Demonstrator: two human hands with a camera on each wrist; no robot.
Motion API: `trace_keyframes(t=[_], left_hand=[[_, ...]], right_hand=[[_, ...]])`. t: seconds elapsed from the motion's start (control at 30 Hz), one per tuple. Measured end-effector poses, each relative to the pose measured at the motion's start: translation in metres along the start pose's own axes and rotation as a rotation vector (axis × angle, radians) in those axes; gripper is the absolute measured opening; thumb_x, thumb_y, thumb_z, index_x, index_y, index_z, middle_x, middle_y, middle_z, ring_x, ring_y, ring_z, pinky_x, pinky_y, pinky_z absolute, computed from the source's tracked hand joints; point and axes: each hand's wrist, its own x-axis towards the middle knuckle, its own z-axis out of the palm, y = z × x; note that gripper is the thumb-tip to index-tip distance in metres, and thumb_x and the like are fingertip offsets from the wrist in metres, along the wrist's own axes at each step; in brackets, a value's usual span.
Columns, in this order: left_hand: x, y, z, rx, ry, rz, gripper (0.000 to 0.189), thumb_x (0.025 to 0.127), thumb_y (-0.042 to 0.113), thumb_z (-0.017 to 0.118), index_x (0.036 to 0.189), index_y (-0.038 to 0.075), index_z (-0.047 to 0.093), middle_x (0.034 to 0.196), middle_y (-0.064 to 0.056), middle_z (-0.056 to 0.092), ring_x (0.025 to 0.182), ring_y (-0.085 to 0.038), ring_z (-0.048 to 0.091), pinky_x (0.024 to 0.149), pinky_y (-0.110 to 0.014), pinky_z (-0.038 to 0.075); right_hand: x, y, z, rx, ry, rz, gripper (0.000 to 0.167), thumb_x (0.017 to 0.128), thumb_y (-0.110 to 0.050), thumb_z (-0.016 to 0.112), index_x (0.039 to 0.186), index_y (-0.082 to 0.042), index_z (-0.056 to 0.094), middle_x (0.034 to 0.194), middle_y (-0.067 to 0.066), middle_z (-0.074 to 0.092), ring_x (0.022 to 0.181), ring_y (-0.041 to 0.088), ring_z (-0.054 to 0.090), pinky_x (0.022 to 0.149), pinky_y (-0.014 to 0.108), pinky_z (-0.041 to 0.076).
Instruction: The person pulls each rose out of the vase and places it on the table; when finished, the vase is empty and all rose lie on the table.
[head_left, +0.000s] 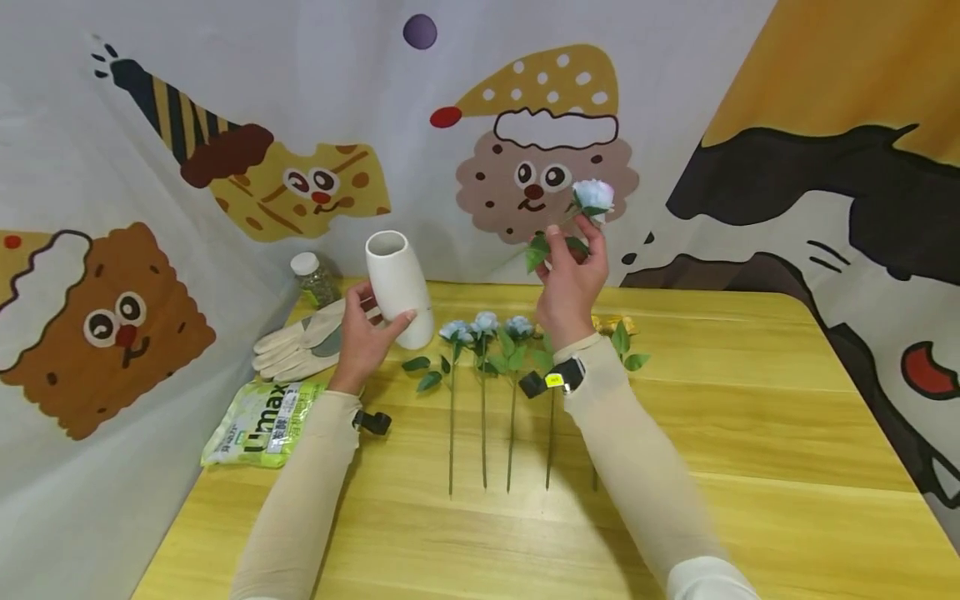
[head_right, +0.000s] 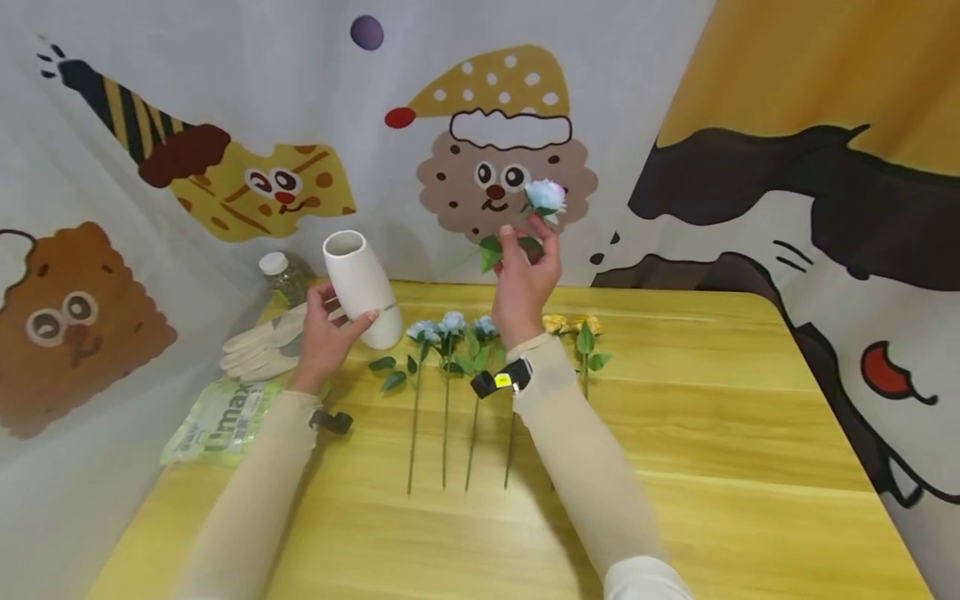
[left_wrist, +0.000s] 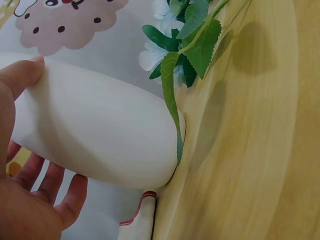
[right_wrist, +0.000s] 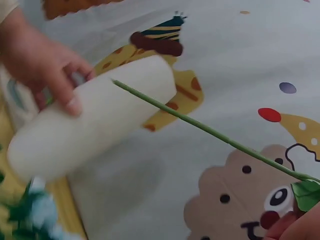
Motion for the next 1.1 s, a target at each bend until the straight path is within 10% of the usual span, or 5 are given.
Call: trace_keyframes(t=[0.33, 0.47, 1.1], left_hand=[[0.0, 0.003, -0.001, 0.011, 0.003, 0.001, 0.083, 0.089, 0.03, 0.088, 0.15, 0.009, 0.036, 0.148, -0.017, 0.045, 0.135, -0.036, 0.051, 0.114, -0.058, 0.046], [-0.001, 0.003, -0.001, 0.007, 0.006, -0.001, 0.083, 0.089, 0.028, 0.088, 0.151, 0.01, 0.036, 0.149, -0.017, 0.045, 0.136, -0.036, 0.05, 0.115, -0.059, 0.046], [0.001, 0.001, 0.003, 0.037, 0.008, -0.043, 0.081, 0.092, 0.019, 0.084, 0.153, 0.006, 0.033, 0.152, -0.023, 0.042, 0.14, -0.043, 0.047, 0.117, -0.062, 0.043]], right_hand=[[0.0, -0.02, -0.048, -0.247, -0.156, -0.007, 0.037, 0.097, -0.008, 0.077, 0.133, -0.012, 0.07, 0.101, 0.002, 0.068, 0.075, 0.012, 0.07, 0.054, 0.02, 0.054], [0.002, -0.026, -0.073, -0.293, -0.23, 0.065, 0.043, 0.098, -0.008, 0.076, 0.139, -0.01, 0.066, 0.105, 0.007, 0.062, 0.082, 0.015, 0.07, 0.067, 0.035, 0.066], [0.028, -0.056, -0.188, -0.695, -0.382, 0.242, 0.049, 0.104, -0.013, 0.068, 0.148, 0.0, 0.053, 0.108, 0.004, 0.06, 0.087, 0.009, 0.069, 0.064, 0.029, 0.065]])
